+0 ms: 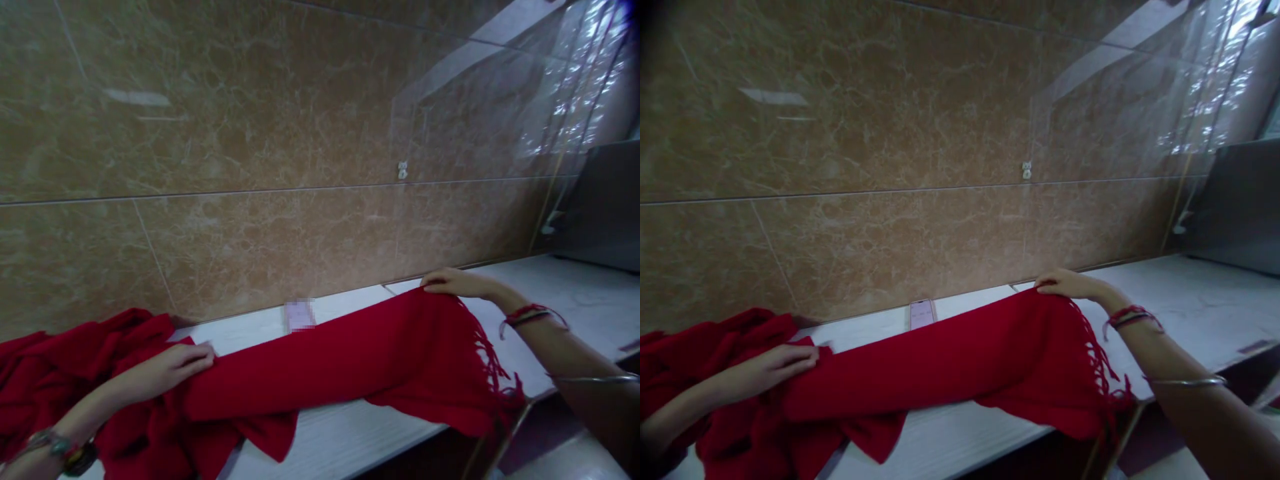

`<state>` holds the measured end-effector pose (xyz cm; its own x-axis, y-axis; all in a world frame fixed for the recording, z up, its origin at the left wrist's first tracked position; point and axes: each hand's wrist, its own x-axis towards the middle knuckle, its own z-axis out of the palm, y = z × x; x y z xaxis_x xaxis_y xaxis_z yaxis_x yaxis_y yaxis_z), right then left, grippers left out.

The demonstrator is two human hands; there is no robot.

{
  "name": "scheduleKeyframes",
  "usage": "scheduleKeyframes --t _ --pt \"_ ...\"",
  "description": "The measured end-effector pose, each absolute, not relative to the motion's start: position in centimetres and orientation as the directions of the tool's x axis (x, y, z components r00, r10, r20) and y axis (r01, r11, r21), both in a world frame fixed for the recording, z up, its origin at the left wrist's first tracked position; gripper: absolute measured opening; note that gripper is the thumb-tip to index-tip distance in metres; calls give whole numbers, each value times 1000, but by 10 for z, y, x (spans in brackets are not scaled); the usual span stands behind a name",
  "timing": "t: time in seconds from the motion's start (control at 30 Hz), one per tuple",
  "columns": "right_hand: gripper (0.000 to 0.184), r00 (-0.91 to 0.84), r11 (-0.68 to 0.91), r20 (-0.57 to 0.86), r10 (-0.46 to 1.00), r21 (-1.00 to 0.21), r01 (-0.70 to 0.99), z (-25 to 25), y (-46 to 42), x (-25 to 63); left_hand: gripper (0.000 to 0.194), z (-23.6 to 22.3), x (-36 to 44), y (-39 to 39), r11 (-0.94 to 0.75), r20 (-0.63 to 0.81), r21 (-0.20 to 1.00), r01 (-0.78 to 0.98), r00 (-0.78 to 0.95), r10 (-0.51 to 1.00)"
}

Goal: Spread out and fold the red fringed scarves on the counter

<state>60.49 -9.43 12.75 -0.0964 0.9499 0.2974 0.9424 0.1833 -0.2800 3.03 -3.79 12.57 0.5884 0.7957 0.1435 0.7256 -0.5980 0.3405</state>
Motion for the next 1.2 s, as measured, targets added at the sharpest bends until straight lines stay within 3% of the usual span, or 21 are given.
scheduleKeyframes --t 0.07,0.13,0.27,0.37,0.43,0.6,0.73,0.83,1.03,1.2 --pt "23 -77 121 249 965 -162 979 117 -65 598 34 113 36 -18 -581 89 351 734 592 801" --pt "24 47 -31 271 962 -63 998 109 -34 590 34 105 40 11 -574 141 311 758 560 816" --pt "30 252 -248 317 914 -53 967 90 21 568 31 99 53 72 -516 190 86 852 495 848" --pt "30 310 -310 314 897 -52 949 60 48 549 30 88 72 98 -419 161 -128 899 436 885" --pt "31 318 -320 305 898 -46 946 32 57 535 24 73 87 104 -393 117 -183 901 417 901" --pt "40 260 -255 262 929 -54 965 -36 67 521 40 30 112 96 -453 148 -121 883 467 872" --pt "39 210 -193 232 950 -94 977 -62 76 536 55 7 109 84 -528 -130 53 847 530 838" --pt "42 209 -200 183 961 -68 978 -66 82 548 62 0 102 82 -464 -268 70 883 465 844" --pt "46 226 -227 141 964 -11 974 -67 89 554 62 -5 94 96 -488 -246 77 869 491 835" --pt "46 290 -295 227 930 -13 956 -60 93 547 59 -3 93 106 -551 -209 42 834 547 811"
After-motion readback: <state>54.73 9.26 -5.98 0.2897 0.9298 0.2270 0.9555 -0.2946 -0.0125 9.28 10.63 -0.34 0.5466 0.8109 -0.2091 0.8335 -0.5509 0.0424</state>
